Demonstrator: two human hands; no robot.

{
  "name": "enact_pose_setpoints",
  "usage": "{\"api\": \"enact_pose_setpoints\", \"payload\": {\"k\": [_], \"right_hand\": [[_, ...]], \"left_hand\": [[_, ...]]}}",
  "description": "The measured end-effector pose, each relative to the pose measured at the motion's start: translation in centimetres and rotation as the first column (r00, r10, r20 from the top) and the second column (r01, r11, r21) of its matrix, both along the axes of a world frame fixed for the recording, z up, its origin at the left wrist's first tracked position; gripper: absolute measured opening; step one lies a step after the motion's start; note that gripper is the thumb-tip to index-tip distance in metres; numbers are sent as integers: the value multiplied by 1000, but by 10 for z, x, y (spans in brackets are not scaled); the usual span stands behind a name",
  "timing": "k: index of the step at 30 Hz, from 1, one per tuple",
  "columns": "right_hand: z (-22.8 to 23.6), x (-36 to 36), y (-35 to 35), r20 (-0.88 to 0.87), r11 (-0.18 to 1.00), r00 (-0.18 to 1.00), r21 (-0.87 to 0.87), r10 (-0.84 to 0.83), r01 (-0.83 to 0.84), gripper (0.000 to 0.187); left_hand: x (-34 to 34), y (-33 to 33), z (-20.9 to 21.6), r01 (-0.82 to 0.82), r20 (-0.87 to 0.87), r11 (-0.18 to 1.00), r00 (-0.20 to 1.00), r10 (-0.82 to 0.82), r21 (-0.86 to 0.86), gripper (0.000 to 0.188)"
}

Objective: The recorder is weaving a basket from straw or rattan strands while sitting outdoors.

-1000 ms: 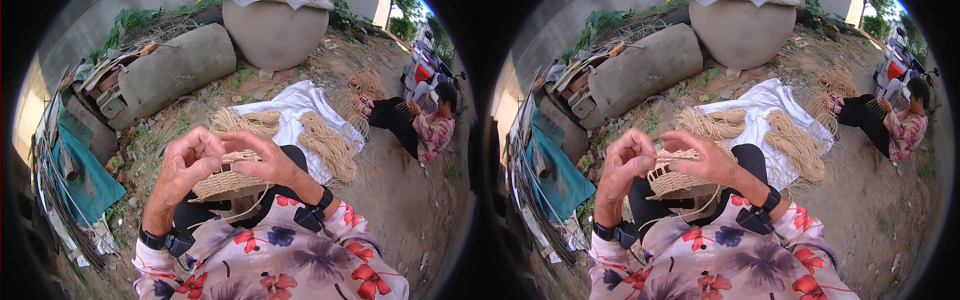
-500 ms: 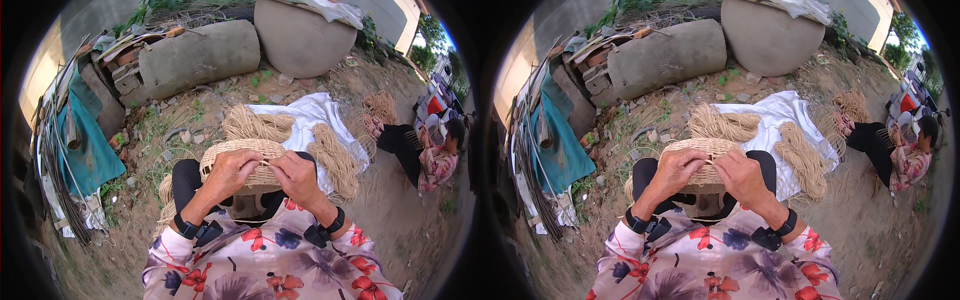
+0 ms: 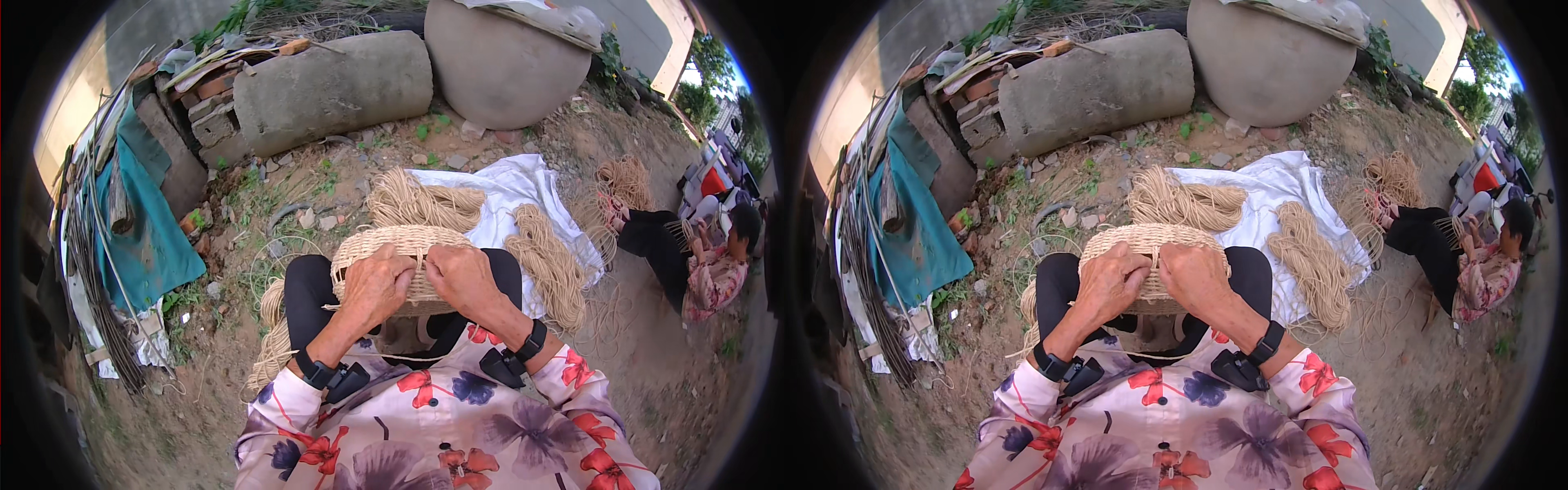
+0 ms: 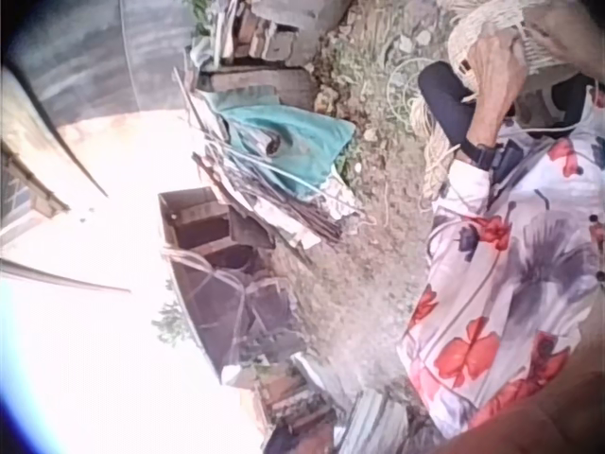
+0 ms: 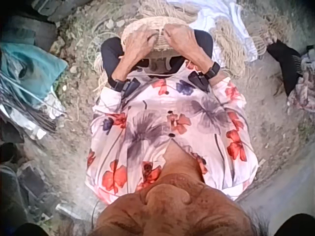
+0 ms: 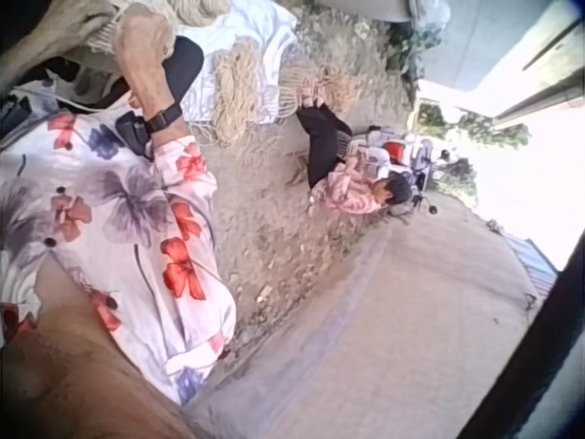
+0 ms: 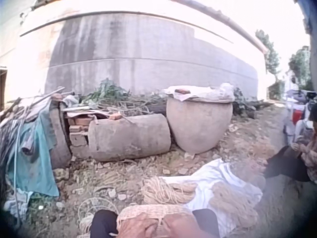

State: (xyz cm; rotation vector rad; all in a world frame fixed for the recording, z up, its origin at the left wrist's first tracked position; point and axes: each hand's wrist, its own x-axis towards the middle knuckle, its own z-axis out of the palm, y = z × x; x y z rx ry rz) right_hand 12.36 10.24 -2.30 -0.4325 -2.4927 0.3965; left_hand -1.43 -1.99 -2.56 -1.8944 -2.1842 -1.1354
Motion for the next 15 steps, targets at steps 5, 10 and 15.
{"api": "enact_pose_setpoints", "payload": {"k": [5,10,15], "right_hand": [[-6,-9,6,82,979,997,-202,15,2,13],[-6,-8,20,79,693,984,-719,158,-54,16],[-7,-10,17,18,352,993,-936,120,-25,14]], "left_hand": [[-5,-2,-3,16,-9,1000,1000,-15,3,10],[-7,0,7,-24,-166,995,986,9,-92,16],[-13,11,7,-27,-345,998,939,3,-64,8]]}}
